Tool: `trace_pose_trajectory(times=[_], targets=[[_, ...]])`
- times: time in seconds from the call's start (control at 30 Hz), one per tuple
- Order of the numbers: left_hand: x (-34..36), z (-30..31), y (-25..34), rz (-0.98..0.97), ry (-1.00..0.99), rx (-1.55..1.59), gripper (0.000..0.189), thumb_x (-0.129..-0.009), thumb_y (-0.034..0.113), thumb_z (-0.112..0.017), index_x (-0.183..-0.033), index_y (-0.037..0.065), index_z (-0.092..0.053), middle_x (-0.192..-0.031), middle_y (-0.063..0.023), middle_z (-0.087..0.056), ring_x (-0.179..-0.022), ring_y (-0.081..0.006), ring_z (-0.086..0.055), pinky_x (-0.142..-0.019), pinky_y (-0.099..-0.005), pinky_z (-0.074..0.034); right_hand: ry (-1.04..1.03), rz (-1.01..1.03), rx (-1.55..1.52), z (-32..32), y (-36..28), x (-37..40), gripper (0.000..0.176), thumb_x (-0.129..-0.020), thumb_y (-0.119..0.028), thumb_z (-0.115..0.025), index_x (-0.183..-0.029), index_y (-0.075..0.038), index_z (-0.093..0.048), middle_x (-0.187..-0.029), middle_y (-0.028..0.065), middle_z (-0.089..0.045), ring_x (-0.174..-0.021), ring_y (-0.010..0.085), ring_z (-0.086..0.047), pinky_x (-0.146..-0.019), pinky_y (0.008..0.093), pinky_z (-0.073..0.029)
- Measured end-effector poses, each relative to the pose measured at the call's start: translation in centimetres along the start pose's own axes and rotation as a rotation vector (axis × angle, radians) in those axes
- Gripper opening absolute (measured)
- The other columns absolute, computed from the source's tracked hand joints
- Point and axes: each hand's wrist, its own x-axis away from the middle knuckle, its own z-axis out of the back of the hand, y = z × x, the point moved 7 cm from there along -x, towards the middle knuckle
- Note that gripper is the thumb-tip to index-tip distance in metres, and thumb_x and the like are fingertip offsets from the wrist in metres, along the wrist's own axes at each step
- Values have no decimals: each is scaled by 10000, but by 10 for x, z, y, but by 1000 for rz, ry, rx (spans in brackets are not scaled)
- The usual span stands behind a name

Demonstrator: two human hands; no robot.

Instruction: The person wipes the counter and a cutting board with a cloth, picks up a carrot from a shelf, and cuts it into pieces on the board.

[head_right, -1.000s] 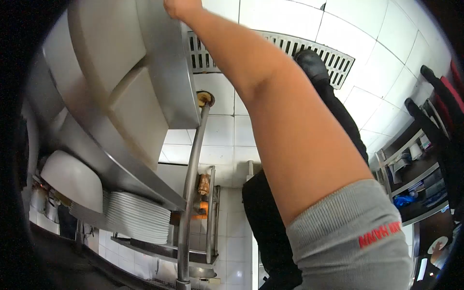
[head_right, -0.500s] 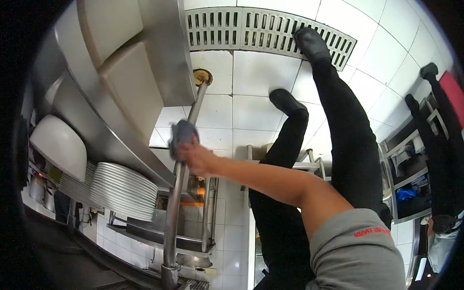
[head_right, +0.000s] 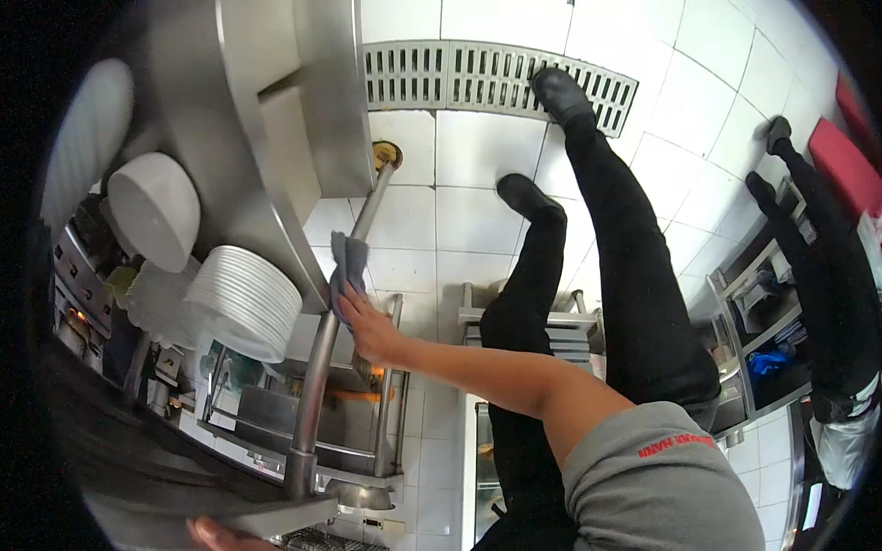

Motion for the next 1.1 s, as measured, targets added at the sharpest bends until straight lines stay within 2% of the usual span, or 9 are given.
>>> trace_pose_trajectory(times=[0.2,0.33,0.37,0.47,0.67,0.83,0.87,0.93,1.1], targets=[[-29,-17,2,707,209,857,842,-970,376,-668,-1607,-12,-277,-1627,-274,-311,-1504,-415,-330,-1236,-538,-254,54,106,731,-12,-12,-36,704,-786,-15,-609,-1388,266,-375,-1499,406,-313,-1473,553,-236,-1240,562,-272],[-75,-1,15,388,343,952,788,-950,203,-673,-1602,-18,-289,-1618,-235,-360,-1467,-383,-389,-1219,-495,-294,148,81,171,-43,-38,25,647,-809,-20,-589,-1339,298,-399,-1465,454,-306,-1468,578,-218,-1262,571,-220],[-80,3,16,367,354,980,790,-940,183,-672,-1602,-18,-291,-1626,-229,-354,-1476,-382,-379,-1224,-488,-284,-81,121,615,-55,-65,39,646,-825,-39,-624,-1385,223,-436,-1504,390,-335,-1493,514,-250,-1260,590,-221],[-80,5,19,330,410,1023,801,-916,126,-667,-1604,-21,-284,-1649,-222,-325,-1518,-381,-323,-1240,-479,-246,-349,469,626,-55,-157,91,673,-754,-55,-657,-1372,153,-491,-1526,308,-383,-1517,482,-244,-1280,597,-145],[-84,11,22,336,412,983,779,-918,116,-675,-1580,-39,-295,-1646,-255,-288,-1537,-418,-276,-1237,-513,-243,-180,746,504,-62,-98,35,604,-700,-153,-734,-1284,-33,-635,-1347,142,-600,-1383,391,-442,-1200,519,-275],[-83,12,22,373,398,1011,782,-900,116,-681,-1574,-36,-316,-1653,-259,-259,-1526,-415,-269,-1227,-526,-246,-51,613,763,-44,-117,34,532,-711,-118,-676,-1240,-59,-656,-1219,115,-624,-1174,317,-541,-1016,445,-367],[-83,13,21,378,410,1012,782,-900,116,-681,-1574,-36,-316,-1653,-259,-259,-1526,-415,-269,-1227,-526,-246,-430,340,768,-60,-141,49,546,-731,-103,-652,-1274,-53,-639,-1274,120,-602,-1253,336,-513,-1098,498,-342],[-83,14,22,379,396,991,780,-896,118,-682,-1571,-35,-324,-1648,-259,-269,-1526,-421,-269,-1227,-521,-249,-51,623,468,-78,-165,94,582,-749,-99,-643,-1330,-66,-619,-1312,138,-578,-1365,354,-450,-1192,544,-270],[-82,11,22,383,385,992,784,-894,141,-689,-1566,-44,-329,-1649,-252,-272,-1526,-427,-267,-1233,-519,-237,-122,561,522,-46,-103,44,624,-766,-90,-623,-1388,-65,-589,-1436,177,-525,-1468,375,-356,-1255,567,-178]])
